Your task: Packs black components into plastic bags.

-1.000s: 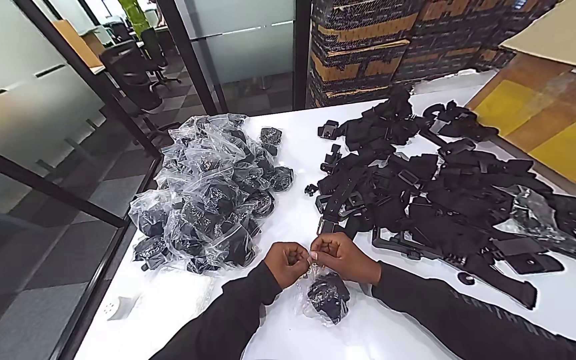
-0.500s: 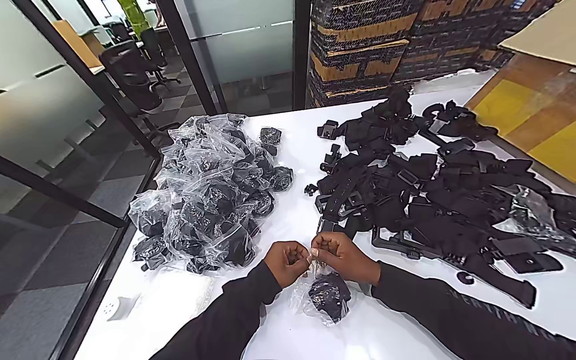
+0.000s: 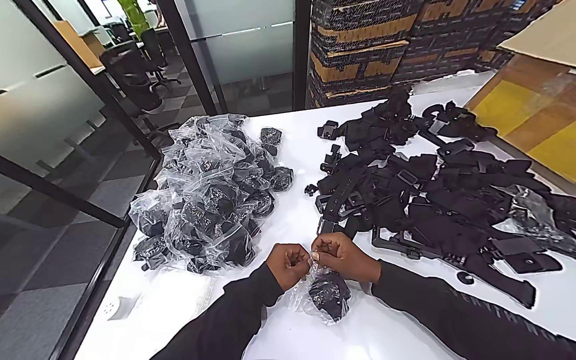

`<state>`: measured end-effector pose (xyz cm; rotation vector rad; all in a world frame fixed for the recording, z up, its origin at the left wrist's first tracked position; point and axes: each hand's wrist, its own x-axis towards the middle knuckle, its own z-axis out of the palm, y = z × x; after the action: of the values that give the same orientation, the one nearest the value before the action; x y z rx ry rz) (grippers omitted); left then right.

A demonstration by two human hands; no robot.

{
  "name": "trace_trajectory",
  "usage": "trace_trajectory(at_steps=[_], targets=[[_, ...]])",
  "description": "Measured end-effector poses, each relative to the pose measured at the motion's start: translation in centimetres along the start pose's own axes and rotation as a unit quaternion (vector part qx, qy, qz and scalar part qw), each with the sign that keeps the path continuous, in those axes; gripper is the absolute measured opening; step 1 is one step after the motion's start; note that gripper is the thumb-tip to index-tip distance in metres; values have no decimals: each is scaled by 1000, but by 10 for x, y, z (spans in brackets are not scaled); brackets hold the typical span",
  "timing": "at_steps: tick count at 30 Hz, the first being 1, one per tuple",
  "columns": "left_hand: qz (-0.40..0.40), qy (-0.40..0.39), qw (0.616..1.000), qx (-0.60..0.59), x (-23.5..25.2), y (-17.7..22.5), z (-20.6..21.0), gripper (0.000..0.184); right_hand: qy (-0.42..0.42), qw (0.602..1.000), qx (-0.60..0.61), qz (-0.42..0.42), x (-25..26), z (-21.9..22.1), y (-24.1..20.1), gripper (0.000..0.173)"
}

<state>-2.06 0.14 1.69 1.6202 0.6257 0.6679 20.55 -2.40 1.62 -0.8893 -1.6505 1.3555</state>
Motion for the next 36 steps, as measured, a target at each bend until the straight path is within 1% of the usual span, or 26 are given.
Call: trace_trajectory(at_steps=[5, 10, 12, 17, 19, 21, 23, 26, 31, 34, 36], targets=[[-17, -15, 1000, 5, 0, 3, -1, 13, -1, 1000, -16, -9, -1, 0, 1, 5], [-14, -13, 1000, 13, 0, 3, -2, 15, -5, 1000, -24, -17, -2, 0, 2, 6], [-4, -9, 999, 41, 0, 2, -1, 16, -4, 1000, -17, -17, -1, 0, 2, 6], [28, 1, 986, 163, 3, 5, -2, 18, -5, 1000, 4, -27, -1, -1, 4, 7], [35, 10, 982, 186, 5, 8, -2, 18, 2, 1000, 12, -29, -1, -1, 5, 6], [20, 17, 984, 175, 6, 9, -3, 19, 20, 1000, 4, -20, -1, 0, 4, 6], [-3, 22, 990, 136, 5, 7, -5, 21, 47, 999, -3, -8, -1, 2, 2, 7], [-35, 12, 994, 99, 4, 10, -11, 19, 87, 996, 20, -14, 1, 1, 4, 8], [-11, 10, 988, 156, 7, 19, -12, 17, 96, 994, 44, -11, 2, 1, 4, 8], [-4, 25, 989, 149, 7, 15, -12, 19, 107, 993, 53, -12, 2, 0, 4, 8], [-29, 2, 988, 149, 5, 12, -17, 23, 122, 991, 50, -12, 3, -1, 3, 9]])
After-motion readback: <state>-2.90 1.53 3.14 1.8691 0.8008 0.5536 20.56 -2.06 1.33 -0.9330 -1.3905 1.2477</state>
